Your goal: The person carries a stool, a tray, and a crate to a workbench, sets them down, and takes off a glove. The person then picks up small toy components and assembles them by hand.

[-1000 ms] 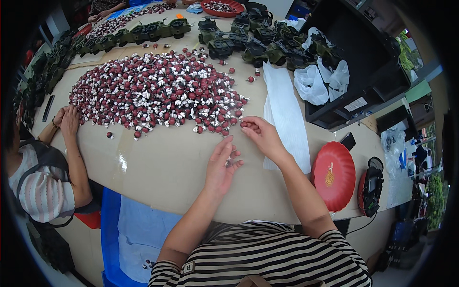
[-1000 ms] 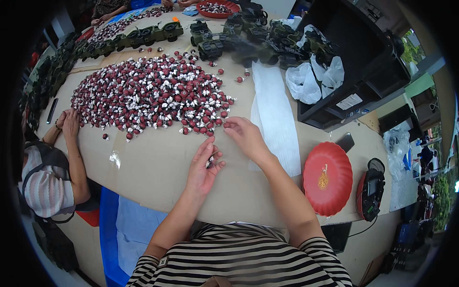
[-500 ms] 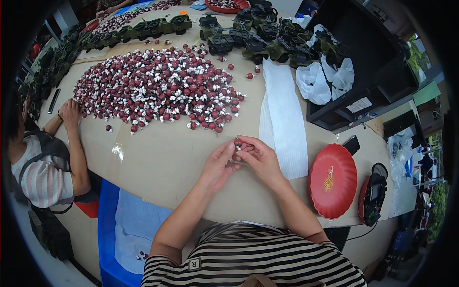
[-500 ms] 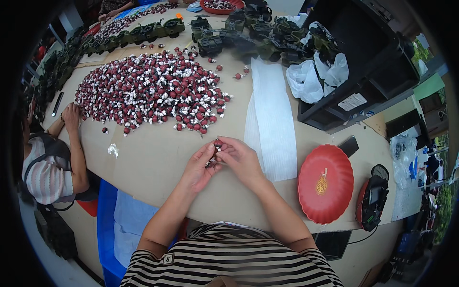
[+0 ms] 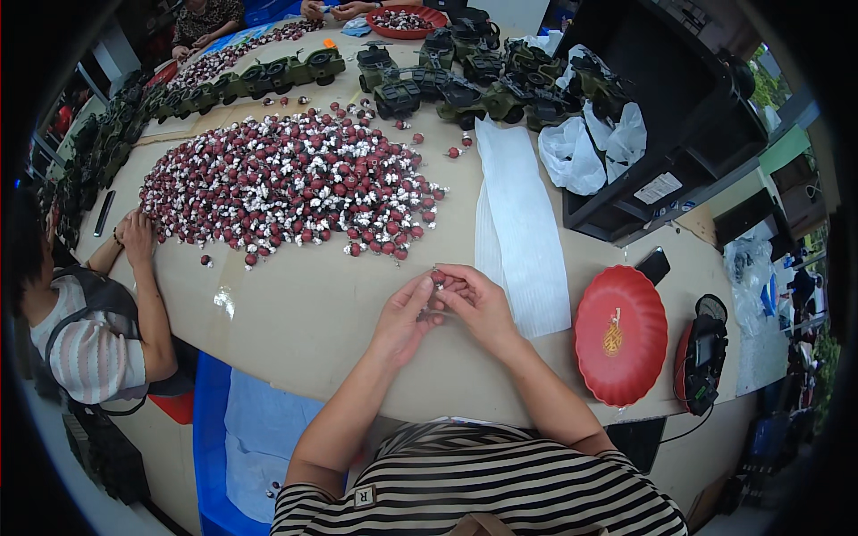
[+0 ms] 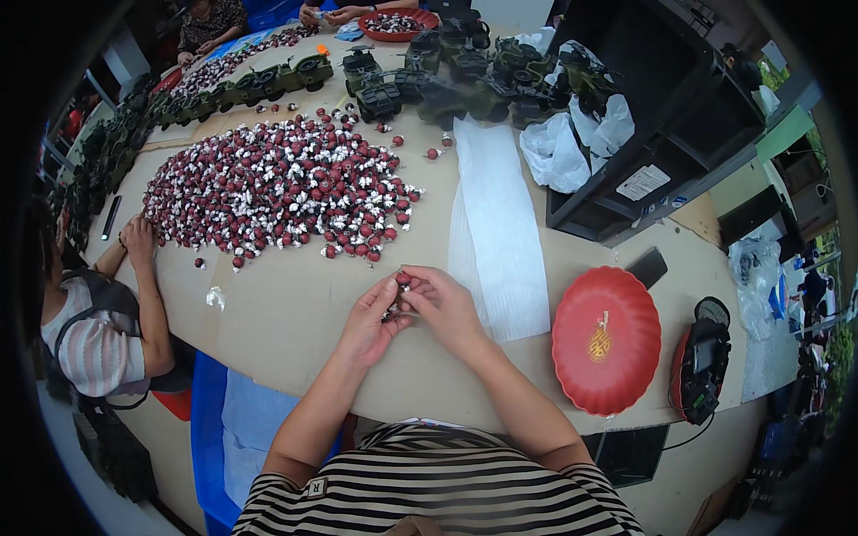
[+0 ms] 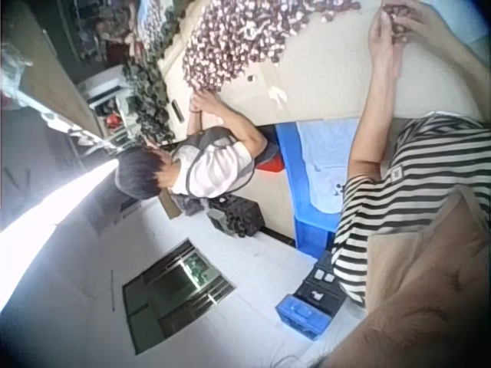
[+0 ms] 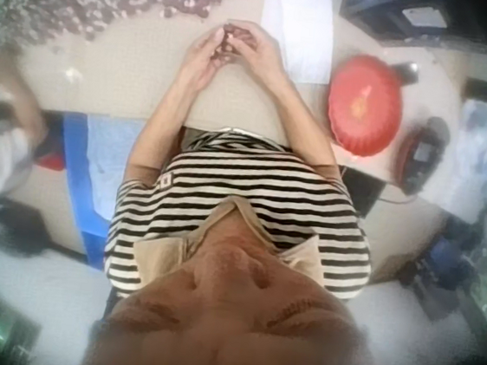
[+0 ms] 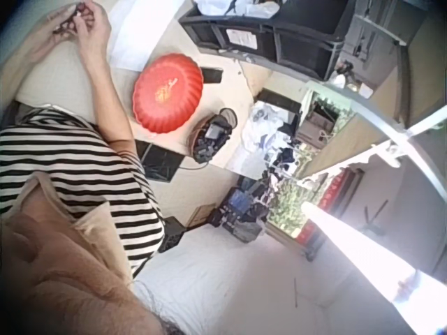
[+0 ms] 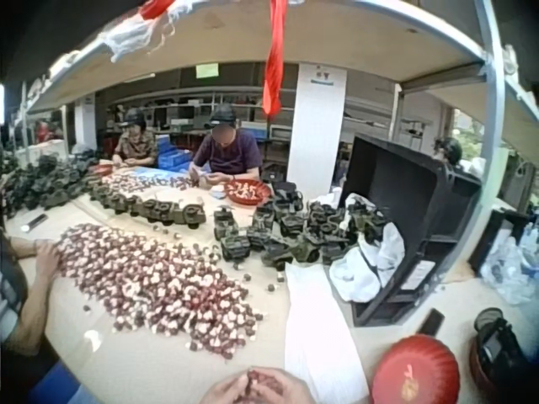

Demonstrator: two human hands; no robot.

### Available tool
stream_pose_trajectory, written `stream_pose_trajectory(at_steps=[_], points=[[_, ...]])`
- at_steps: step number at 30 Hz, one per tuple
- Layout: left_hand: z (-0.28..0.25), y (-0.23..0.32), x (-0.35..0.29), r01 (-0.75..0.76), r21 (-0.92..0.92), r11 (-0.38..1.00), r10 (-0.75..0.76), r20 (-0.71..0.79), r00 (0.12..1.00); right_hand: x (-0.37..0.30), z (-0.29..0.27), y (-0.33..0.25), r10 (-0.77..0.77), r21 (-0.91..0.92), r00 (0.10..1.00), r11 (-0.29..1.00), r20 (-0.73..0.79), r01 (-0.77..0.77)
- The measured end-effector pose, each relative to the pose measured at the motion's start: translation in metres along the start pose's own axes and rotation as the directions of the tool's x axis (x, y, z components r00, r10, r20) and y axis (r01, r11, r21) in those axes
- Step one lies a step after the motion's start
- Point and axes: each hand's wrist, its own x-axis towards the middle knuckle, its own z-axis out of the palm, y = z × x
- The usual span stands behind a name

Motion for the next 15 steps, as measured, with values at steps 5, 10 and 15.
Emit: stream_pose_trajectory(at_steps=[5,10,15], points=[[0.0,0.001,-0.001,-0.014,0.001,1.0,0.014,0.01,1.0,-0.001,0.003,-0.005,-0.038,-0.084,0.999,0.996,-0.021,0.036],[0.0,0.003,-0.003,-0.009,-0.011,1.0,0.009,-0.002,1.0,-0.002,0.003,-0.009,-0.084,-0.222,0.996,0.972,0.005,0.083],[-0.004,0.001,-0.001,-0.009,-0.02,1.0,0.009,0.025,1.0,-0.003,0.005,-0.01,-0.069,-0.204,0.998,0.977,0.005,0.069]])
